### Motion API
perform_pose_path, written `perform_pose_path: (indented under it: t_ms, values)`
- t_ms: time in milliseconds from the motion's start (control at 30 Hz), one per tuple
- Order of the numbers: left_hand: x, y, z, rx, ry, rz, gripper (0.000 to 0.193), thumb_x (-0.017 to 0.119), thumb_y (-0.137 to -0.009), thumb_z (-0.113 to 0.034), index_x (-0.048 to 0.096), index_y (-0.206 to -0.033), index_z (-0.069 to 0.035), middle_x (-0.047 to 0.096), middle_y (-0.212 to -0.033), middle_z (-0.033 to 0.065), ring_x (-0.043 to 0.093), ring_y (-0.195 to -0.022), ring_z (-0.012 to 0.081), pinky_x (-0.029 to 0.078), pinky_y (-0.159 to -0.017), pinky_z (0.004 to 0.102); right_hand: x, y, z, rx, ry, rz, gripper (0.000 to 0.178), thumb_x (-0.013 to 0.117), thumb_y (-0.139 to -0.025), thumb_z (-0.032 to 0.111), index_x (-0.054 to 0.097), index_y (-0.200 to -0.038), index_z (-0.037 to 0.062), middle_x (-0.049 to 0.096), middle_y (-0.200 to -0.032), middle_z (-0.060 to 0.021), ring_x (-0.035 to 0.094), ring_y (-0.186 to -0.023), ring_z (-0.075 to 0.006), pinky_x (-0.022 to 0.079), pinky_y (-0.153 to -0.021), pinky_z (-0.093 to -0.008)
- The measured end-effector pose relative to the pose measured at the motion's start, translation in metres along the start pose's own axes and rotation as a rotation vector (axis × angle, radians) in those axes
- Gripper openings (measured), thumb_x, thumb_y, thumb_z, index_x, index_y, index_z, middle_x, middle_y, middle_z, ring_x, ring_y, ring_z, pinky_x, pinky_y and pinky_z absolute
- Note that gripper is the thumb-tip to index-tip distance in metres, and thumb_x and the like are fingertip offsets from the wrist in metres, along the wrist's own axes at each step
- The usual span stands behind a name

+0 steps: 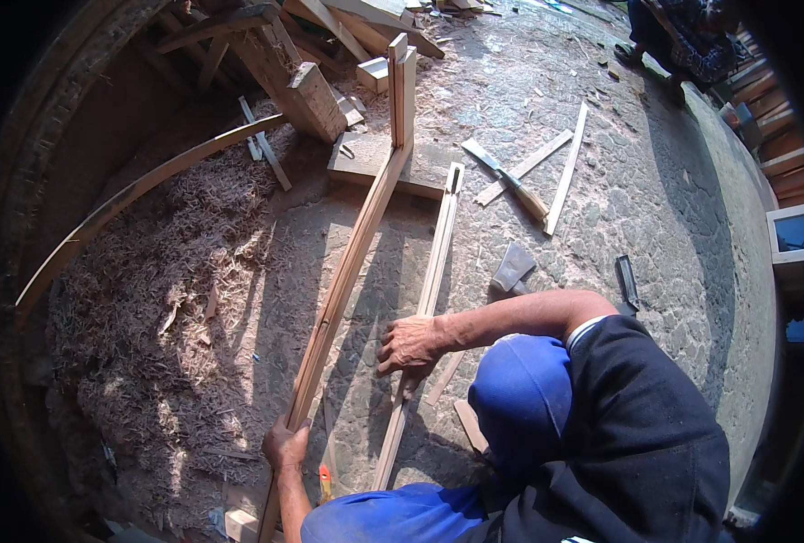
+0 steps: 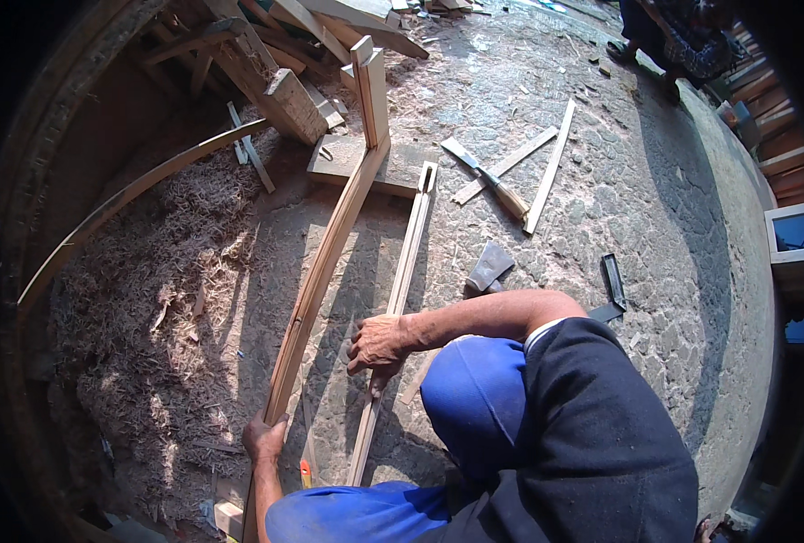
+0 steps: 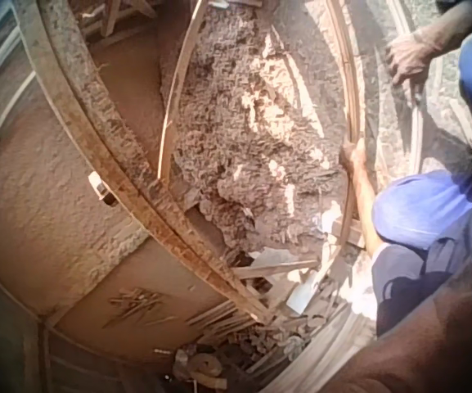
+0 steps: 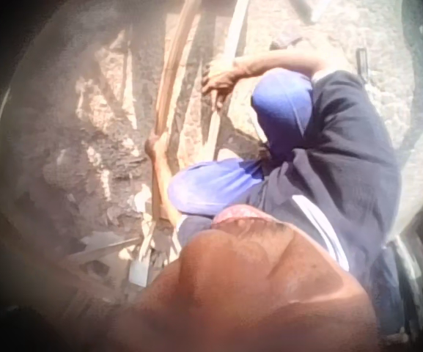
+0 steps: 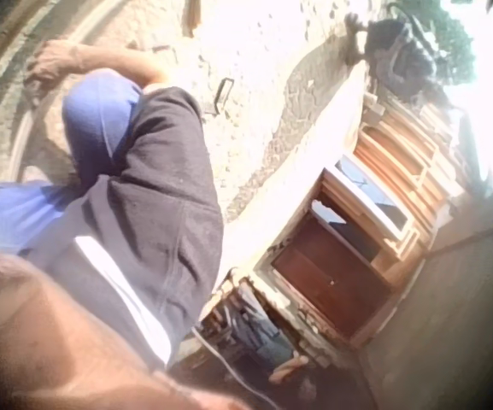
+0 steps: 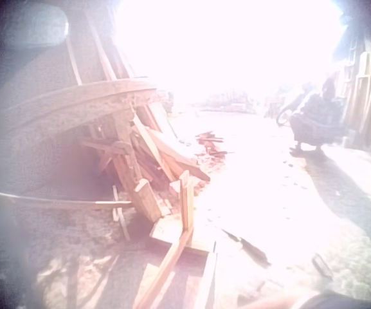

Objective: The person assembles a curved wooden frame by hand, using a hammer to tap pieces into place and a chisel to adjust joints. They repeatedly fit and adjust the curved components on the ground.

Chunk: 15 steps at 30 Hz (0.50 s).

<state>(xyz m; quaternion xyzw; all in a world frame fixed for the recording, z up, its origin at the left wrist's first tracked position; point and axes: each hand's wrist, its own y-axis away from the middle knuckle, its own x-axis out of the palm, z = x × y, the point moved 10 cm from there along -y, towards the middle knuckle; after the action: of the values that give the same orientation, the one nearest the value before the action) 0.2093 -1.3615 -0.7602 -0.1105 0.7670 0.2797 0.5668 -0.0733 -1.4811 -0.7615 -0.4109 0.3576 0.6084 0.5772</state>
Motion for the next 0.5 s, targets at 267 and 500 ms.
perform_pose_path:
  t_ms: [267, 500]
  values:
    - [-0.042, 0.027, -0.048, 0.37, -0.054, -0.384, 0.053, 0.079, -0.082, -0.042, 0.069, -0.115, -0.002, 0.07, -0.115, 0.021, 0.064, -0.113, 0.041, 0.05, -0.097, 0.048, 0.033, -0.003, -0.001, -0.032, 0.153, 0.287, 0.045, 0.082, -0.073, 0.053, 0.068, -0.101, 0.0197, 0.073, -0.08, -0.0081, 0.073, -0.084, -0.0359, 0.056, -0.067, -0.0509]
    - [0.057, 0.116, 0.023, 0.333, 0.35, 0.104, 0.045, 0.07, -0.093, -0.045, 0.068, -0.107, -0.003, 0.068, -0.1, 0.0175, 0.065, -0.093, 0.0381, 0.05, -0.081, 0.0482, 0.03, 0.012, 0.005, -0.01, 0.175, 0.113, 0.033, 0.077, -0.08, 0.044, 0.069, -0.103, 0.0212, 0.072, -0.078, -0.0075, 0.073, -0.078, -0.0337, 0.055, -0.059, -0.0505]
